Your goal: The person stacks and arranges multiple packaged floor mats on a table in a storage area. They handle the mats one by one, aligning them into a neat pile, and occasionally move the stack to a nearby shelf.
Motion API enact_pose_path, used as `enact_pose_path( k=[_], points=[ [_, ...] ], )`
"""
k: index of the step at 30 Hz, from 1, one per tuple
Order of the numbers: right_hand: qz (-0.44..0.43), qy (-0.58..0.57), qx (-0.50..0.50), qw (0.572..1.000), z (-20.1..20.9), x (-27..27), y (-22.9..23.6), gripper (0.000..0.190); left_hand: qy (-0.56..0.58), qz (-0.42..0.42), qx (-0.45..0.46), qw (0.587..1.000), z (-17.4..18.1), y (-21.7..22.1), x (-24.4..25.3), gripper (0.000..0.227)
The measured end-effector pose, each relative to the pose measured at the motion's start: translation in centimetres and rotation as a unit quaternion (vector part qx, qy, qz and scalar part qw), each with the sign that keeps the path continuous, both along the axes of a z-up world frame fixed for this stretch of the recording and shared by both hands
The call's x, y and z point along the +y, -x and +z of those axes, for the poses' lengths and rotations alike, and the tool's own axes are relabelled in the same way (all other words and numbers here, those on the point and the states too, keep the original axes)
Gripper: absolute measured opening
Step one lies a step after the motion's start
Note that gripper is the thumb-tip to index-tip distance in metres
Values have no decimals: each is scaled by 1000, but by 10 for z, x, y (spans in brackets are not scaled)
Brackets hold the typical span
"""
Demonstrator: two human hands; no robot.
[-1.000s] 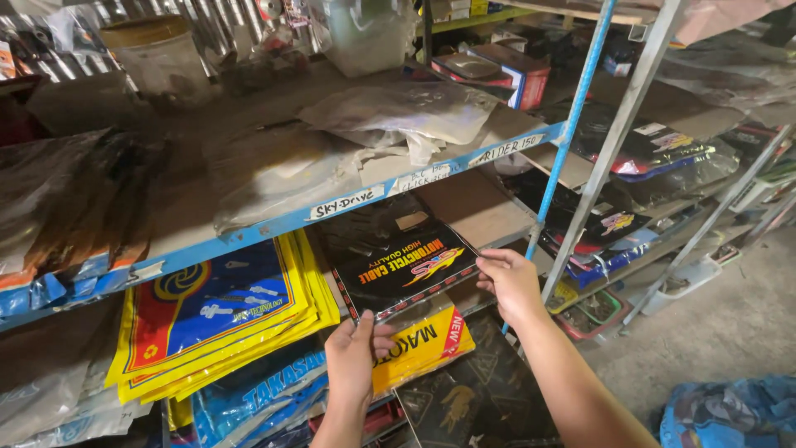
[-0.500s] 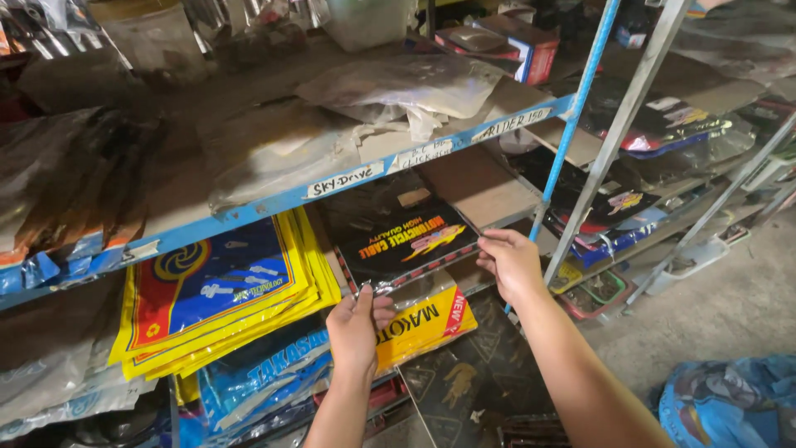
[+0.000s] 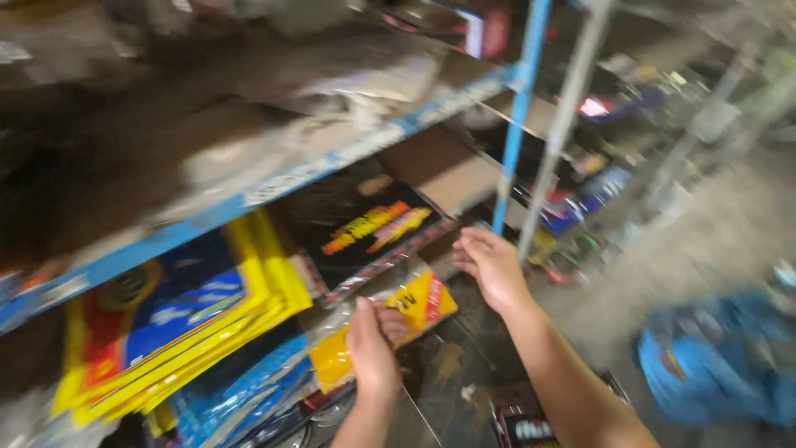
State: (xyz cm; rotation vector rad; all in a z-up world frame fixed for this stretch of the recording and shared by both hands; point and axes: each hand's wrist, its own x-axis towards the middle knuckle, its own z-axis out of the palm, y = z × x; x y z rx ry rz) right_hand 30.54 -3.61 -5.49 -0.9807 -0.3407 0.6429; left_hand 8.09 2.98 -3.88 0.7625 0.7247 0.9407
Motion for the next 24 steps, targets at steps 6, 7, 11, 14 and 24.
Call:
enact_pose_path(
  k=[6,7,11,14,24],
  points=[
    [-109,125,-110,980,-55,-117,22,29,-208,-292,65,931,-65,-59,-81,18],
    [-141,137,-90,976,-60,-141,31,29,-199,-329,71,921,-75,-67,-93,18],
    [-286,402,-143,858,-99,-235,84,23,-400,-453,203,771,-127,-94,-138,24],
    [-348,488,-195,777,-132,-296,127,21,-501,-519,191,666,-181,-115,-158,35],
    [-299,781,-194,513,-244,-304,237,59,-695,-512,316,395,-285,-125,-162,87]
  ],
)
